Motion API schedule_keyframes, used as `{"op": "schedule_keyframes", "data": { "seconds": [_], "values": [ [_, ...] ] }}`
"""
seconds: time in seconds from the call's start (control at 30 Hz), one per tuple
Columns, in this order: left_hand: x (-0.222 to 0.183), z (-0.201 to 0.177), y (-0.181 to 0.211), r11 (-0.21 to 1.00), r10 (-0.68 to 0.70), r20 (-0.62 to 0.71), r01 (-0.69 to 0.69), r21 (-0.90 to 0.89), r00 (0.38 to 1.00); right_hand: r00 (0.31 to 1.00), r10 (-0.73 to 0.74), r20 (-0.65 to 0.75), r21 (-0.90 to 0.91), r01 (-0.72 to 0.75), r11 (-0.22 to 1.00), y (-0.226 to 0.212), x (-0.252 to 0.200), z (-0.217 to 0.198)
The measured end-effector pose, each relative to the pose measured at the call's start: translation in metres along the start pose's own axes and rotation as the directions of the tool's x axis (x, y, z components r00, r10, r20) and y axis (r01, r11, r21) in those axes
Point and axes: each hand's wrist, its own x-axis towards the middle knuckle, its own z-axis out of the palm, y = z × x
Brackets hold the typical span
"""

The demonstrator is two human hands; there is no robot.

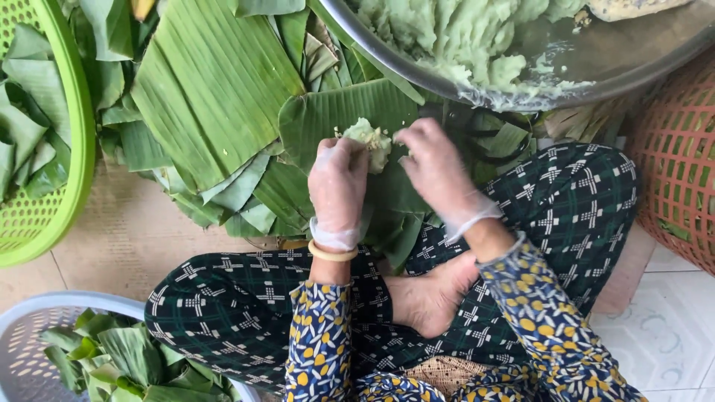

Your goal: Wrapping small portions of green dough in banana leaves for food preparation.

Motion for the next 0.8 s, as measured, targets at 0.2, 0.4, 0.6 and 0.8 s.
{"op": "schedule_keyframes", "data": {
  "seconds": [0.2, 0.4, 0.6, 0.8],
  "values": [
    [0.001, -0.005, -0.003, 0.998, -0.056, -0.006, 0.056, -0.035, 0.998, 0.987, -0.152, -0.048, -0.075, 0.148, 0.986, 0.019, 0.001, 0.006],
    [-0.011, -0.029, -0.006, 0.958, -0.127, 0.034, 0.132, -0.255, 0.991, 0.984, -0.145, -0.106, 0.23, 0.166, 0.959, -0.024, 0.017, 0.021],
    [0.001, -0.005, -0.02, 0.991, -0.069, 0.049, 0.074, -0.107, 0.996, 0.943, -0.318, -0.093, 0.014, 0.321, 0.947, -0.02, 0.045, 0.018],
    [-0.004, -0.024, -0.005, 0.976, -0.097, 0.096, 0.114, -0.188, 0.991, 0.985, -0.157, 0.076, 0.006, 0.157, 0.988, -0.006, -0.002, -0.024]
  ]
}}
